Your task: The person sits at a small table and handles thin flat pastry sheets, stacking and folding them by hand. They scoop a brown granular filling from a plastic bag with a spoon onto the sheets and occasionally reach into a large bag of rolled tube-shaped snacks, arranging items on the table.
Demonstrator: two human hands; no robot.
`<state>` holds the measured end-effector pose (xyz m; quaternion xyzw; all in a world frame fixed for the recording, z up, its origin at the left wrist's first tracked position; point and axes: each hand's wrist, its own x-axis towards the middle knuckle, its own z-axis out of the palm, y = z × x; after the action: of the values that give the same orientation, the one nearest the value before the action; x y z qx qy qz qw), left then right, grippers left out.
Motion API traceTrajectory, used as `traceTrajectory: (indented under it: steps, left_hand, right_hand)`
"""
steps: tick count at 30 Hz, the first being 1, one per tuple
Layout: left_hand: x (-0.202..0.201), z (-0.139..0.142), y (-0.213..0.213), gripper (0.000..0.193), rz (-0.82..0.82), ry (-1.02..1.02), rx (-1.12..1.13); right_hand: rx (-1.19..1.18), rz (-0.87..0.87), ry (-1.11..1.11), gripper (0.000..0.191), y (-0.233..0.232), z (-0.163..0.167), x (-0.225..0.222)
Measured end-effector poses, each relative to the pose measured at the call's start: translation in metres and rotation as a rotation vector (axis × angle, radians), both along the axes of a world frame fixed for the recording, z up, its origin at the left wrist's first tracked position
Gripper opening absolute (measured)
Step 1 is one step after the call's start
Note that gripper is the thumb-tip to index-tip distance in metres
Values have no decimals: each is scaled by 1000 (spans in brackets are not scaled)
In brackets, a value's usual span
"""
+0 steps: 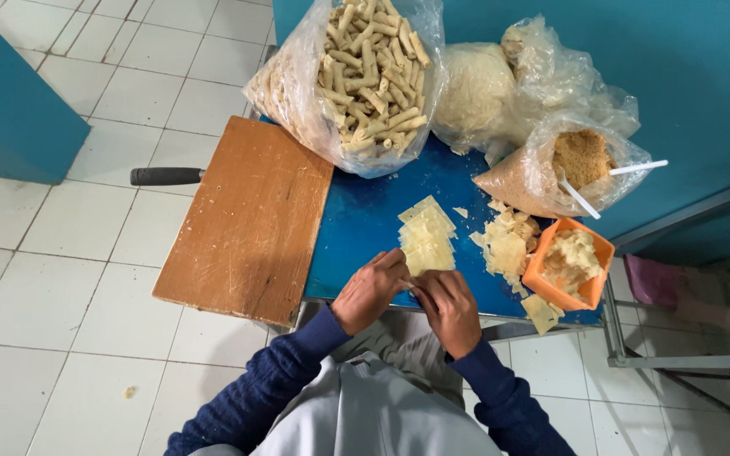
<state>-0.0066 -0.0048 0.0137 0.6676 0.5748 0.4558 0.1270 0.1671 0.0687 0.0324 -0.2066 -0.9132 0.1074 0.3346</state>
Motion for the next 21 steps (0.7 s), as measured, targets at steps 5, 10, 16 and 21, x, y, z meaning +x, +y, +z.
traceTrajectory:
  steps: [5,10,16,21]
  left_hand:
    - [-4,-1,6,10,-40,-43,-13]
    - [-15,-2,16,8,-133,-92,-61]
    - [-19,4,19,6,-140,59,46]
    - [-18,3,23,6,-110,71,49]
  right_hand:
    - [-145,-4,-28,10,11,0,1]
    - [-89,55,-61,13,22,-5,1]
    - [-236,12,-78,7,34,-5,-4]
    - [-131,-36,-24,10,21,-3,-4]
